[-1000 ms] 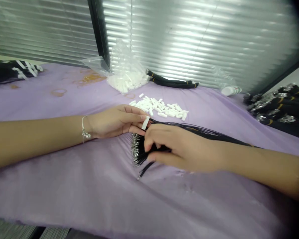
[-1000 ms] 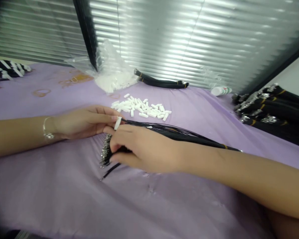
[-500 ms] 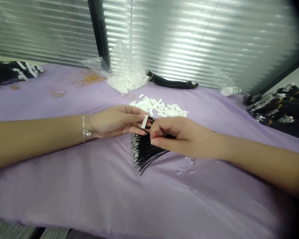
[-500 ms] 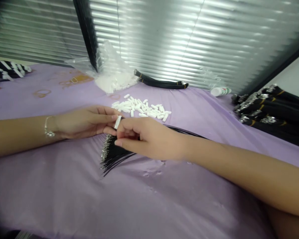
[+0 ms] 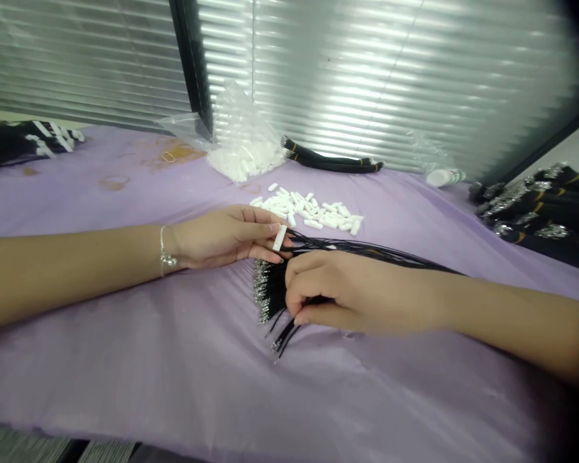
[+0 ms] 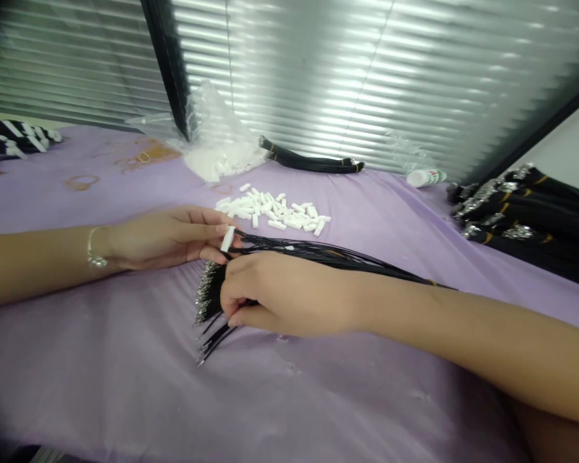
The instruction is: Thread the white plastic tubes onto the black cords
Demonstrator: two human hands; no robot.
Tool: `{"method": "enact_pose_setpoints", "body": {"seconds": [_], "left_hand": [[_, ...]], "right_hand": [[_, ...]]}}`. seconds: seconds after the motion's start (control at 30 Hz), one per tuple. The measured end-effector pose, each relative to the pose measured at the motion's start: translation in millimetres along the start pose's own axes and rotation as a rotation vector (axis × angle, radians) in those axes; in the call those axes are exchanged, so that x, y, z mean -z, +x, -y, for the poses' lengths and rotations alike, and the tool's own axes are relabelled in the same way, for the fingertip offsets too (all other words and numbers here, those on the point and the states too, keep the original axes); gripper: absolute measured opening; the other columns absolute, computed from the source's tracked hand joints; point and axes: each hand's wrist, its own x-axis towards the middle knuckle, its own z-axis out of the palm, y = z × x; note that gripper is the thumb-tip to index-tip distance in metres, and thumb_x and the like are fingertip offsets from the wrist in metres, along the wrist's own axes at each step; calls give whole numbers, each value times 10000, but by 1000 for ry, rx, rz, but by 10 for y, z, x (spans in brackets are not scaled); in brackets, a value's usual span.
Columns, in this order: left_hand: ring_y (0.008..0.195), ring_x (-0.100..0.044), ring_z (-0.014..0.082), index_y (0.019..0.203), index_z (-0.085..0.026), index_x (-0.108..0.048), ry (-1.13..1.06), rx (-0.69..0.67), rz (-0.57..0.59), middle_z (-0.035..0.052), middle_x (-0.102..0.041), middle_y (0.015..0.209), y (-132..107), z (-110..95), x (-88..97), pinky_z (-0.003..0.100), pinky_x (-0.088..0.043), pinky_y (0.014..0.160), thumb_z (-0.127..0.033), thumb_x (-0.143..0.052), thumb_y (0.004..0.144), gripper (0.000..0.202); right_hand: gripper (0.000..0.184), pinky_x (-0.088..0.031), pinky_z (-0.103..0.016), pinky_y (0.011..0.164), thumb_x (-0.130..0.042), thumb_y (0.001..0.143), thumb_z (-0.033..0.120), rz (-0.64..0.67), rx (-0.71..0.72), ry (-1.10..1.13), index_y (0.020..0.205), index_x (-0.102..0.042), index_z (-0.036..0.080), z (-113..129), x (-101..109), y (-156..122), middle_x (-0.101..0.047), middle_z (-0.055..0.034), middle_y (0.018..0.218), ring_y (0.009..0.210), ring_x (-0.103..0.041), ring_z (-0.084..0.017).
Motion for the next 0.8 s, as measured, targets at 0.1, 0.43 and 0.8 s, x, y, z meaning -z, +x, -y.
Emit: {"method": "enact_pose_setpoints", "body": {"seconds": [0.1,0.43,0.8], "left_hand": [[906,-577,131,857,-104,-622,-31,7,3,72,-614,946,3,-3,-11,294,-447,896,-167,-493,843,144],[872,-597,117,911,-102,-595,-37,52,-37,74,-612,962,-11,-22,-28,209,-491,805,-128,-468,852,143],[889,-592,121,936,-97,-587,21,7,-9,67,-613,947,0,-9,-30,261,-467,859,-145,-443,868,166]], "right_hand": [[88,-389,-212,673,-451,828,150,-47,-73,-3,819,-539,150,28,20,-24,-546,-14,818,731,-477,-86],[127,-276,-228,523,-421,839,253,-350,-349,-439,849,-504,158,-219,104,-28,-550,-3,678,579,-457,-100],[179,-285,-231,519,-408,853,298,-466,-416,-583,864,-506,149,-216,27,28,-594,-20,698,599,-527,-125]]}}
